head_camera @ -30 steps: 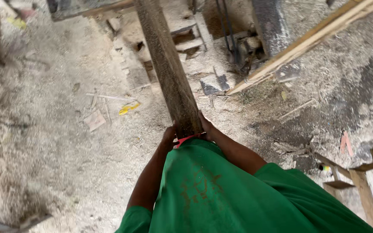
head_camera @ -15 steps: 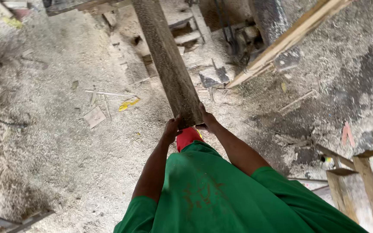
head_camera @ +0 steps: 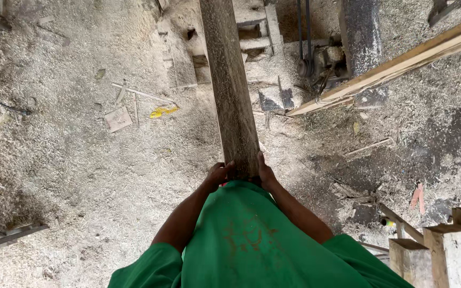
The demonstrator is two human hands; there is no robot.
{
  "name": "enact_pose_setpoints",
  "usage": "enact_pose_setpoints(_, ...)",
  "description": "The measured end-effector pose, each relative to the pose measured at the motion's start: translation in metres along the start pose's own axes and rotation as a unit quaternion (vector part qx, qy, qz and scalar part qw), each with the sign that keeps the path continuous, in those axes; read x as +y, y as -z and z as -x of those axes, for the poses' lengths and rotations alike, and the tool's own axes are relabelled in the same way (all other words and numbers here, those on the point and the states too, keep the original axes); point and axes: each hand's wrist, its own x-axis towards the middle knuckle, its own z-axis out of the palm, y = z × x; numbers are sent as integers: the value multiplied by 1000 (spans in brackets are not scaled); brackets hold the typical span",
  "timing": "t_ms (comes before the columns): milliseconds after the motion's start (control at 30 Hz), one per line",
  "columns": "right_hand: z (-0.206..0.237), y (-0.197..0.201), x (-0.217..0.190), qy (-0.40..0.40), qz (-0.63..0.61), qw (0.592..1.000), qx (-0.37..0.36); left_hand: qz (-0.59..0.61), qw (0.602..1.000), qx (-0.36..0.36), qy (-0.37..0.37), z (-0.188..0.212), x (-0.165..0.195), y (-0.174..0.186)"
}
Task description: The person carries a long wooden plank across a sawdust-covered workshop, sets it down on the ground, then picks up another long plank and carries it toward a pile of scrap wood strips.
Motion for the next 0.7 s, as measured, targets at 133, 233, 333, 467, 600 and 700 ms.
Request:
enact_pose_setpoints(133,-7,5,3,-4,90,994,61,18,999,-5,44,2,-3,2)
enact_pose_setpoints(233,-13,7,-6,-6,171,982,83,-54,997,18,46,-6,6,4)
enact_pose_setpoints(333,-23,3,-24,40,238,968,72,-141,990,23,7,-19,19,13)
enact_pose_setpoints(467,-37,-2,-42,45,243,966,74,-126,992,2,9,-35,34,23)
enact_pose_setpoints(600,-52,-8,-65,37,223,972,57,-121,992,17,22,-54,56,28)
enact_pose_setpoints(700,-62,-14,-83,45,240,968,57,-165,986,24,31,-67,72,33)
